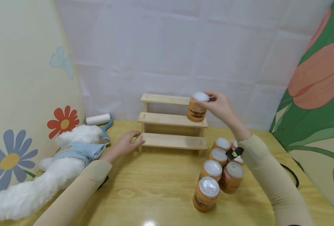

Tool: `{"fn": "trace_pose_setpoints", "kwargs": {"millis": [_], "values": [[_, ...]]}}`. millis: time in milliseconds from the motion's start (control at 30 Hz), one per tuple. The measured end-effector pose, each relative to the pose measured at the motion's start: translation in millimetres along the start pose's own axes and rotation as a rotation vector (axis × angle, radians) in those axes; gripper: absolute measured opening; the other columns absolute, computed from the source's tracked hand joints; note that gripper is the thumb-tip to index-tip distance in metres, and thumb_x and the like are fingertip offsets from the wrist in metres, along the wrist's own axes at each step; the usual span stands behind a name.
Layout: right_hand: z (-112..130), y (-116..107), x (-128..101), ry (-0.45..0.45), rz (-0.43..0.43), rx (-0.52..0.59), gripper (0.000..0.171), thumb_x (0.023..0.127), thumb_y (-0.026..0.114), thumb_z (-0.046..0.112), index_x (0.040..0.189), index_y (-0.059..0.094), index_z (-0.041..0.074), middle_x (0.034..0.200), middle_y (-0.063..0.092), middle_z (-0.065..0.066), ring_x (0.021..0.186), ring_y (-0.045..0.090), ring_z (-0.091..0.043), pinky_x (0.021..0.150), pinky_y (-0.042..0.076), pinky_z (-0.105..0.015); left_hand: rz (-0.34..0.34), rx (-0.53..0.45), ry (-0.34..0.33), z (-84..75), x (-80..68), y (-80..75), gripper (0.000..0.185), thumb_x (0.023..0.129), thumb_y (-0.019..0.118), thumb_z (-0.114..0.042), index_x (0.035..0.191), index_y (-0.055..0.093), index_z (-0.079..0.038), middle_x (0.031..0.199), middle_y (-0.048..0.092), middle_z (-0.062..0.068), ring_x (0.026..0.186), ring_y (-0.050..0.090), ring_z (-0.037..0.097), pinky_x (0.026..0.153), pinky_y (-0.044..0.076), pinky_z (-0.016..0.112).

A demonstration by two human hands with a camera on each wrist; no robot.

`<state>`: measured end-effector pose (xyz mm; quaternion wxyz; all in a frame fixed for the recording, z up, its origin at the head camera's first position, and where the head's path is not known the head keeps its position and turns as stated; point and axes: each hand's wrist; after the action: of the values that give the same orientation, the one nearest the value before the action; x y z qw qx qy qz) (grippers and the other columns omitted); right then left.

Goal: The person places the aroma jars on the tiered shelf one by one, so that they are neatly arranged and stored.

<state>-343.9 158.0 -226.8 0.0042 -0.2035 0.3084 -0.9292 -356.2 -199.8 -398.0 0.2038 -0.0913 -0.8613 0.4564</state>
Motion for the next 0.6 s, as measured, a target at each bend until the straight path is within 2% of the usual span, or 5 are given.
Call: {"fn": "trace_pose_setpoints", "kwargs": {"millis": [367,600], "values": [[20,44,50,-0.022,-0.044,0.16,0.068,0.079,0.075,0.033,0.136,0.05,0.006,0.126,0.058,-0.012,0.105,0.059,-0.025,0.084,0.053,-0.037,-0.002,0.011,-0.004,-3.9,-3.8,5.1,0.058,0.093,0.059,-0.034,0.132,0.048,0.006,0.134,0.048,0.026,0.122,0.047,0.042,0.101,0.041,0.054],[16,75,75,-0.071,-0.088,0.209,0.062,0.082,0.074,0.026,0.134,0.051,0.001,0.128,0.057,-0.017,0.108,0.06,-0.028,0.087,0.053,-0.036,-0.012,0.023,-0.004,-8.1,-3.8,10.3,0.057,0.092,0.059,-0.034,0.132,0.048,0.006,0.134,0.049,0.026,0.12,0.05,0.041,0.1,0.042,0.053]]}}
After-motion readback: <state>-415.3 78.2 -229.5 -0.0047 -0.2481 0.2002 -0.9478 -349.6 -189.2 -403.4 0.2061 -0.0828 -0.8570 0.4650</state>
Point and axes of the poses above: each hand's wrist, its own x-axis towards the middle knuckle, its own y-axis out of the palm, z = x × y
